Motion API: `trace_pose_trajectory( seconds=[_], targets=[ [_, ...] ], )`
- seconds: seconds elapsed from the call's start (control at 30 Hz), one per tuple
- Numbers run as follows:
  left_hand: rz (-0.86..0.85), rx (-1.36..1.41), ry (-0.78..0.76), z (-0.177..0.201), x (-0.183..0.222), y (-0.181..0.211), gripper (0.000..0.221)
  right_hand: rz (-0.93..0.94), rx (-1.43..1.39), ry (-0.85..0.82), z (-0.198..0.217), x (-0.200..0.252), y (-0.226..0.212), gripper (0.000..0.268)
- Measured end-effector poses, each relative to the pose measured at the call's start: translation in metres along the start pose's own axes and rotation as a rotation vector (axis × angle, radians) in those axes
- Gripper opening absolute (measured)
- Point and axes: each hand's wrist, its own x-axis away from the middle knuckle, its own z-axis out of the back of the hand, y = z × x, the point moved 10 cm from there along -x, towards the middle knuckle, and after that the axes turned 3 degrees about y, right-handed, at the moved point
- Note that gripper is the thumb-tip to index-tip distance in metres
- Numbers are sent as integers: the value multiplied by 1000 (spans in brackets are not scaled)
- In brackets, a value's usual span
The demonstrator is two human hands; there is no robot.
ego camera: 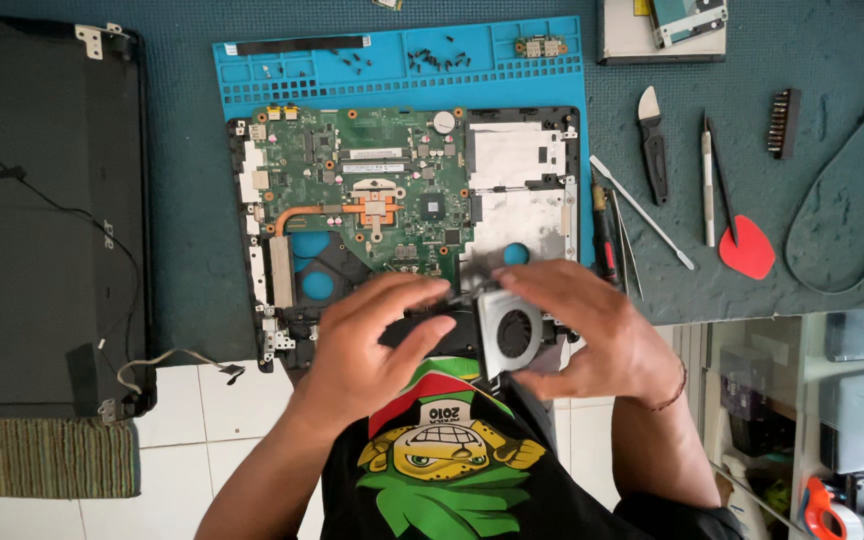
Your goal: The person removes the cooling fan from a disassembled laptop motherboard, then uses tweezers to adjust a small component on the board. The person then reattaches the cooling fan to the motherboard.
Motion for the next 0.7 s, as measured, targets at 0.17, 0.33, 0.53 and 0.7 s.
trace_pose_trajectory(
  seconds=[0.17,0.33,0.53,0.7],
  targets=[
    [-10,-48,70,-3,9,-5,12,79,71,-31,-13,-1,-11,60],
    [-35,-137,3,-12,13,-14,16,128,264,-1,-26,6,-3,62],
    [-169,-272,138,21,16,-5,24,-1,465,-16,-7,9,18,69],
    [-129,-475,366,93,33,-19,16,-142,647,-71,5,8,37,76]
  ],
)
